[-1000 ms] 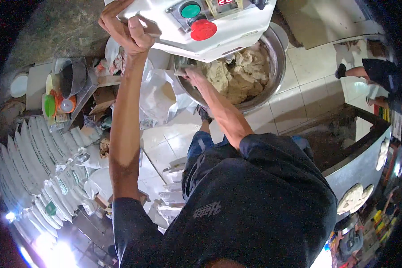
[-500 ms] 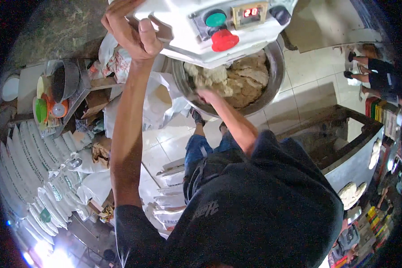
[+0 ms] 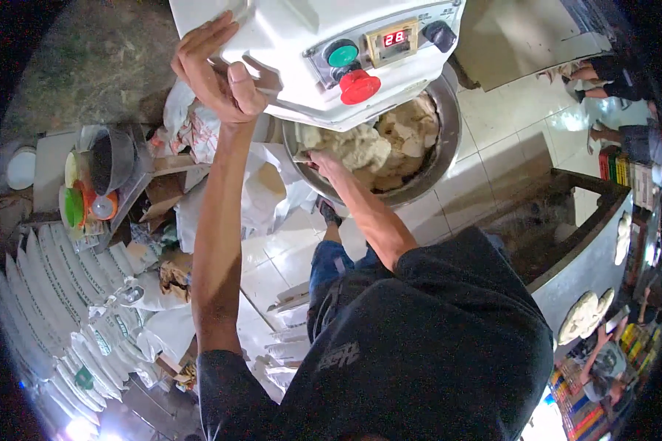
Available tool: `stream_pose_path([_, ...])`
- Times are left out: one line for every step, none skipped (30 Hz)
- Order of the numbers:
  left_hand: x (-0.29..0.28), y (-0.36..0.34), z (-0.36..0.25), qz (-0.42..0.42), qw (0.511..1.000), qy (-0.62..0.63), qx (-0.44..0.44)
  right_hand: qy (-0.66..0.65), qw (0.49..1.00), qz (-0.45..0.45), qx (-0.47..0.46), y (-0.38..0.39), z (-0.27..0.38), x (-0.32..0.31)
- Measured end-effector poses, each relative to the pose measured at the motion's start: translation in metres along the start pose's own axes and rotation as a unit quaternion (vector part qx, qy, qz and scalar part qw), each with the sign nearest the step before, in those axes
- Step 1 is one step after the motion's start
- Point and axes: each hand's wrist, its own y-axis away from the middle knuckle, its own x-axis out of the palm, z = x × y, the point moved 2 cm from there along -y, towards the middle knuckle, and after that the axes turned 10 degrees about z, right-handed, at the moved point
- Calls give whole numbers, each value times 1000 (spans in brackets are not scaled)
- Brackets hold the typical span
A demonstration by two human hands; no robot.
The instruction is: The recorder uses an industrial mixer to combine ingredients for dough and then shapes the dough into balls on a workbench.
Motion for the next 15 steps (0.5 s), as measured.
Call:
stream_pose_path([-6, 1, 0, 4, 1000, -4, 7, -4, 1000, 3, -15, 7, 0, 17])
stream_pose_path([-7, 0, -1, 8, 1000, -8, 3, -9, 999, 2, -34, 13, 7, 30])
stream_pose_path([-6, 1, 0, 9, 1000, -10, -1, -14, 998, -2, -55, 22, 20, 39])
stream_pose_path([-8, 1, 0, 13, 1000, -23, 2, -18, 997, -4, -73, 33, 29, 49])
stream_pose_path([-8, 2, 0, 11, 1000, -18, 7, -22, 995, -11, -92, 44, 39, 53])
stream_pose_path([-5, 1, 0, 14, 1000, -14, 8, -26, 993, -20, -113, 57, 51, 53])
stream_pose_path([3, -3, -1, 16, 1000, -2, 8, -67, 989, -49, -118, 69, 62, 51])
stream_pose_path([-8, 0, 2, 30, 999, -26, 3, 27, 991, 35, -124, 93, 71, 61])
stream_pose_path([-18, 2, 3, 30, 999, -32, 2, 120, 977, 116, -129, 118, 79, 60])
stream_pose_path([-9, -1, 0, 33, 999, -30, 1, 118, 978, 101, -136, 132, 84, 40])
stream_pose_path([-2, -4, -2, 36, 999, -29, 0, 305, 912, -141, -236, 148, 94, 17])
stream_pose_path([0, -8, -4, 35, 999, -28, 4, 461, 750, -364, -303, 170, 98, 0])
stream_pose_path([-23, 0, 1, 45, 998, -53, 2, 427, 853, -249, -170, 223, 126, 24])
stream_pose_path([-7, -6, -2, 33, 999, -35, 10, 426, 790, -351, -267, 226, 125, -21])
stream_pose_path([-2, -8, 1, 28, 999, -34, 19, 427, 753, -366, -342, 232, 117, -54])
